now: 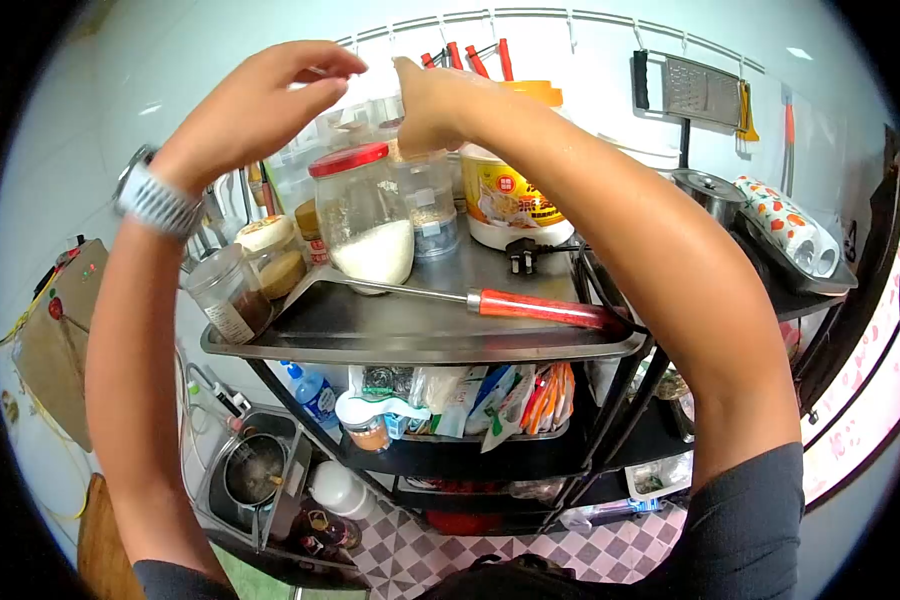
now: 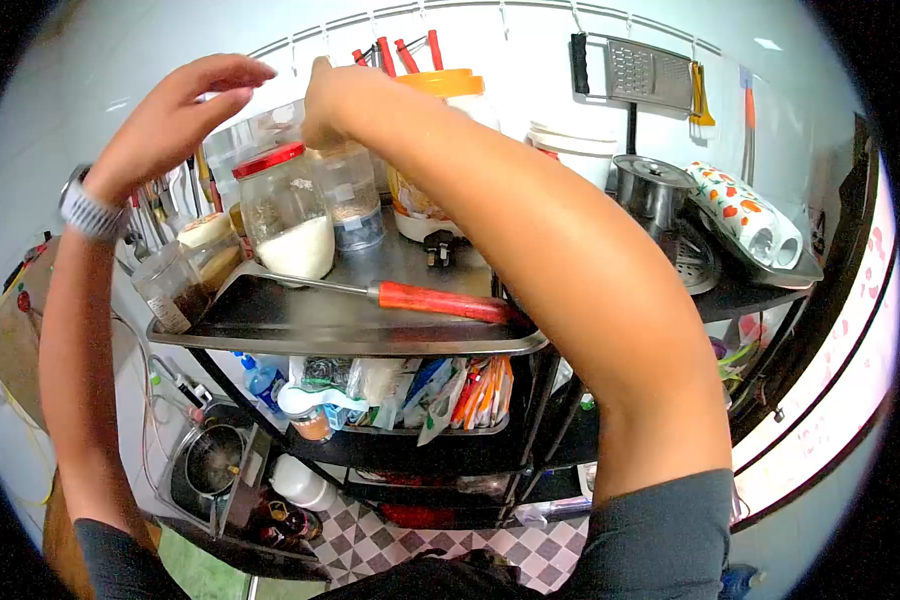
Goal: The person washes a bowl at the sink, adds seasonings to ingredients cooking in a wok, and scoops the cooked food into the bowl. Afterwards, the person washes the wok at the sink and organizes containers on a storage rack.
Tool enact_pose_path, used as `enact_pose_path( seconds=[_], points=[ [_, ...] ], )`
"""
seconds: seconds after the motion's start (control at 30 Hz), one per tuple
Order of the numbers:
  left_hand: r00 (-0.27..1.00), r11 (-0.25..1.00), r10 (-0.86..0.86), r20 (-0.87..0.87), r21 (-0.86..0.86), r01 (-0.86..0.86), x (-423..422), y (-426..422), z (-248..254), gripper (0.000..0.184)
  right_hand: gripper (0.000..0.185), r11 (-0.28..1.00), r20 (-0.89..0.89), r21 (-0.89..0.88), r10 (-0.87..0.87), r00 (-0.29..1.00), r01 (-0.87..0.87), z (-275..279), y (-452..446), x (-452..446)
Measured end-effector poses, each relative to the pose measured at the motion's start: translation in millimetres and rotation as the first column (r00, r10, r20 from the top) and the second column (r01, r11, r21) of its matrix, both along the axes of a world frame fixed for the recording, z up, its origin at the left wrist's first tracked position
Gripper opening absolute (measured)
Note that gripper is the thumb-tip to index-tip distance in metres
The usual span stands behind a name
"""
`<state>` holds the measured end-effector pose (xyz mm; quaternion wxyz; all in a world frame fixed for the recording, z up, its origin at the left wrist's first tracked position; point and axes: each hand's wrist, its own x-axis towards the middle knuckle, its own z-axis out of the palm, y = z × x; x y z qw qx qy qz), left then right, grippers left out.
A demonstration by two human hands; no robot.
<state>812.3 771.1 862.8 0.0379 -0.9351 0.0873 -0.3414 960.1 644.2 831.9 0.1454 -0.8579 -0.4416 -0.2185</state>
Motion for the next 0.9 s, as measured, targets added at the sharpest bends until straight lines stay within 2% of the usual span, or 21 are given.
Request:
enact_pose_path(
  seconds=[0.1, 0.17, 0.27, 0.37, 0.43, 0.5, 0.53, 0.57, 0.67, 0.77, 0.8, 0.9],
  points=[
    [0.999, 0.998, 0.039, -0.007, 0.045, -0.038, 50.6, 15.4, 12.9, 0.038, 0.107, 0.995, 0.029, 0.099, -0.004, 1.000, 0.001, -15.1, 1.6, 0.1],
    [0.998, 0.995, 0.060, 0.008, 0.080, -0.060, 67.8, 18.3, 13.5, 0.041, 0.111, 0.994, 0.022, 0.102, 0.024, 0.999, -0.026, -27.1, -2.7, -6.6],
    [0.992, 0.991, 0.121, -0.029, 0.055, -0.119, 75.1, 10.9, 14.5, 0.046, 0.109, 0.965, 0.178, 0.256, 0.004, 0.984, -0.050, -53.4, 9.8, 3.9],
    [0.995, 0.993, 0.100, 0.013, 0.061, -0.101, 78.2, 13.3, 10.4, 0.045, 0.107, 0.944, 0.083, 0.319, 0.063, 0.995, -0.086, -60.1, 3.3, -1.0],
    [0.997, 0.996, 0.083, 0.008, 0.042, -0.083, 76.4, 15.3, 8.6, 0.046, 0.104, 0.944, 0.076, 0.319, 0.065, 0.995, -0.086, -59.2, 2.4, -1.9],
    [0.995, 0.993, 0.072, -0.072, -0.088, -0.078, 72.7, 18.1, 6.8, 0.046, 0.099, 0.939, 0.059, 0.331, 0.078, 0.995, -0.094, -56.8, 2.5, -2.8],
    [0.997, 0.998, 0.067, -0.043, 0.000, -0.067, 68.4, 19.9, 6.9, 0.046, 0.096, 0.921, 0.141, 0.371, 0.072, 0.987, -0.120, -58.7, 1.3, -3.5],
    [0.997, 0.998, 0.064, -0.038, -0.005, -0.065, 66.3, 21.3, 6.3, 0.046, 0.096, 0.923, 0.146, 0.366, 0.071, 0.987, -0.120, -58.4, -1.6, -2.8],
    [0.997, 0.996, 0.069, -0.038, 0.053, -0.067, 59.2, 26.8, 6.3, 0.045, 0.093, 0.954, 0.052, 0.298, 0.029, 0.998, -0.043, -51.9, -16.6, -20.9],
    [0.999, 0.999, 0.002, -0.047, -0.044, -0.004, 56.8, 33.5, 3.4, 0.044, 0.095, 0.932, 0.139, 0.351, 0.040, 0.990, -0.087, -56.2, -27.7, -21.4],
    [0.998, 0.998, -0.025, -0.053, -0.061, 0.021, 60.3, 37.4, 2.4, 0.045, 0.095, 0.935, 0.071, 0.344, 0.063, 0.995, -0.084, -53.7, -34.1, -26.0],
    [0.990, 0.996, -0.041, -0.135, -0.088, 0.029, 62.2, 34.8, 4.3, 0.045, 0.095, 0.944, 0.036, 0.324, 0.049, 0.998, -0.058, -50.1, -53.7, -47.0]
  ],
)
